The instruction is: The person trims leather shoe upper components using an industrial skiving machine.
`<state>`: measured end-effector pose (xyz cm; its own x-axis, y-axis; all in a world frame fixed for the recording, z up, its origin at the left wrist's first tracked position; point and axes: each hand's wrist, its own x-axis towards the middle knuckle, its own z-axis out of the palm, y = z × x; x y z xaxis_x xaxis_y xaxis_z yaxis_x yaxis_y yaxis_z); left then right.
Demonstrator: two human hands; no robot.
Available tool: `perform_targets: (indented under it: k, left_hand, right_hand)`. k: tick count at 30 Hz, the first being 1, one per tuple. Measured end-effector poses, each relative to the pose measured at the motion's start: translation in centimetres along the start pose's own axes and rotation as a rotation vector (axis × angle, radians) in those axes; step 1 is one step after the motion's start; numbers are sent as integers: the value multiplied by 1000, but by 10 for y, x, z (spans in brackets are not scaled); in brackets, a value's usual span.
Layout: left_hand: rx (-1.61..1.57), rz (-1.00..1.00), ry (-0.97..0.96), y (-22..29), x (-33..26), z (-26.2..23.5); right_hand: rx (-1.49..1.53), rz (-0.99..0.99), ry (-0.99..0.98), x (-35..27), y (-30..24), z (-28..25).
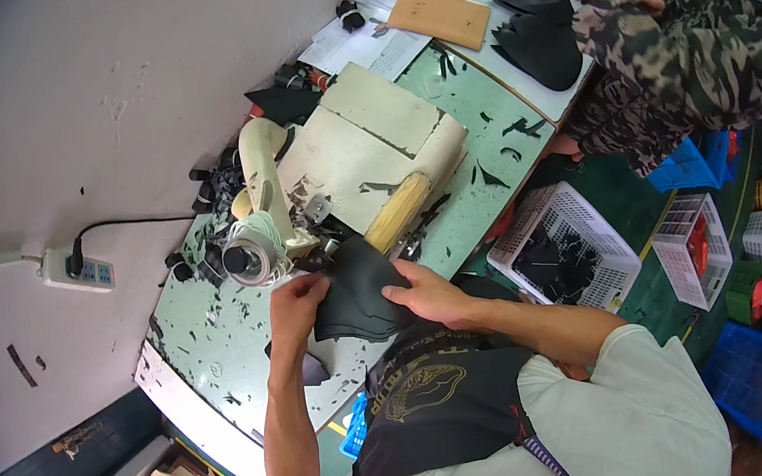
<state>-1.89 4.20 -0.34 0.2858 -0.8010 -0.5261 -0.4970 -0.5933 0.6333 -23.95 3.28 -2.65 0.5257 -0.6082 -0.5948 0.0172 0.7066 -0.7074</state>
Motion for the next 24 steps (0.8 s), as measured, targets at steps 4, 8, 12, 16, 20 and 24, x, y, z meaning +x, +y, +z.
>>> perform_targets:
  k: [4,8,12,16,20,24]
  left_hand:
    - [-238,0,-33,-8,-5,-8]
    - [75,-32,-2,3,2,-6]
    - [-394,-6,-64,-22,-3,-2]
    - [-152,-41,-23,-9,-4,-4]
    - [60,54,109,0,3,4]
    - [-319,19,-15,-16,-8,-4]
  right_hand:
    - [32,-16,-31,4,0,4]
    - [83,39,-5,1,-3,5]
    - [153,-13,15,-1,0,3]
    - [134,18,14,2,1,3]
    - [203,52,5,-3,-9,5]
    - [110,-59,9,1,1,1]
